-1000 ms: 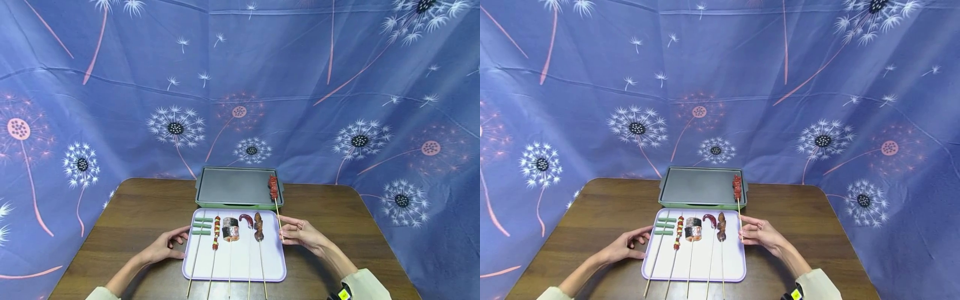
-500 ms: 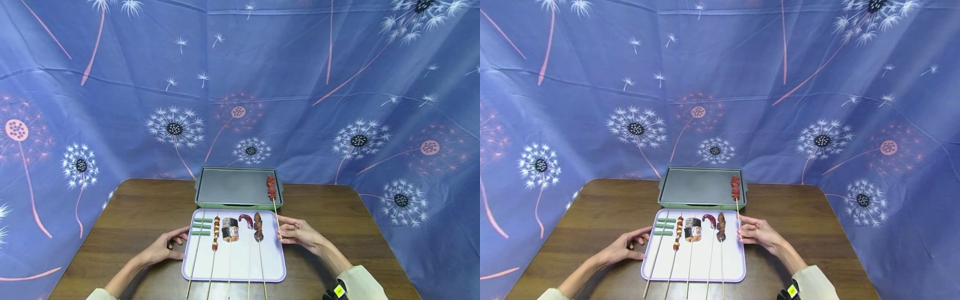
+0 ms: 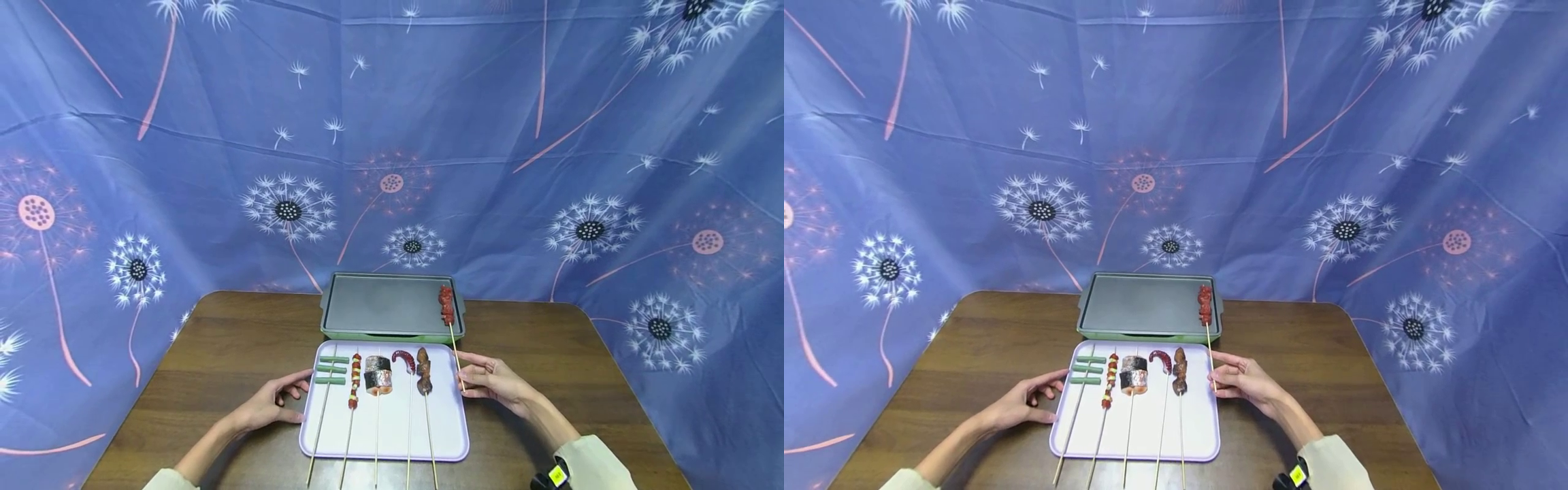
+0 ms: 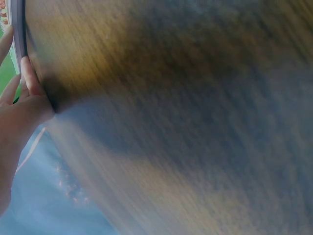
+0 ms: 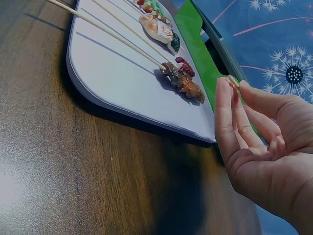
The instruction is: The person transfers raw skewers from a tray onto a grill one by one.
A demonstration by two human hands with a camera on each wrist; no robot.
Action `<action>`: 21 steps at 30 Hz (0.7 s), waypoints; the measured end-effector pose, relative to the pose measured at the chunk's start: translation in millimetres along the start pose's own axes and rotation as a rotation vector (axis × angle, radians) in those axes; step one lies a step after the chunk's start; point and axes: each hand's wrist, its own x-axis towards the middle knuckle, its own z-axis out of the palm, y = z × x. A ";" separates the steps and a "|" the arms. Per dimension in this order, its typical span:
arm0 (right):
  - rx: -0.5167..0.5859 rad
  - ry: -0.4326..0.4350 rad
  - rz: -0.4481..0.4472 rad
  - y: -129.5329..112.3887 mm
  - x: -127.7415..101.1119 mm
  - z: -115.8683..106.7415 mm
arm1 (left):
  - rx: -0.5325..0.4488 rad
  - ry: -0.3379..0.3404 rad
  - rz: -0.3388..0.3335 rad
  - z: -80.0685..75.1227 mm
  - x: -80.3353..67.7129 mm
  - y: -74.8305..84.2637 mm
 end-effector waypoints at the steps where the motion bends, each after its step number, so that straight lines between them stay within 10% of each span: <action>1: -0.004 0.002 0.003 -0.1 -0.6 0.3 | 0.001 0.001 0.000 0.3 0.1 -0.6; 21: 0.077 -0.079 0.021 25.3 -44.9 9.5 | 0.011 -0.002 0.048 0.6 -0.6 -3.1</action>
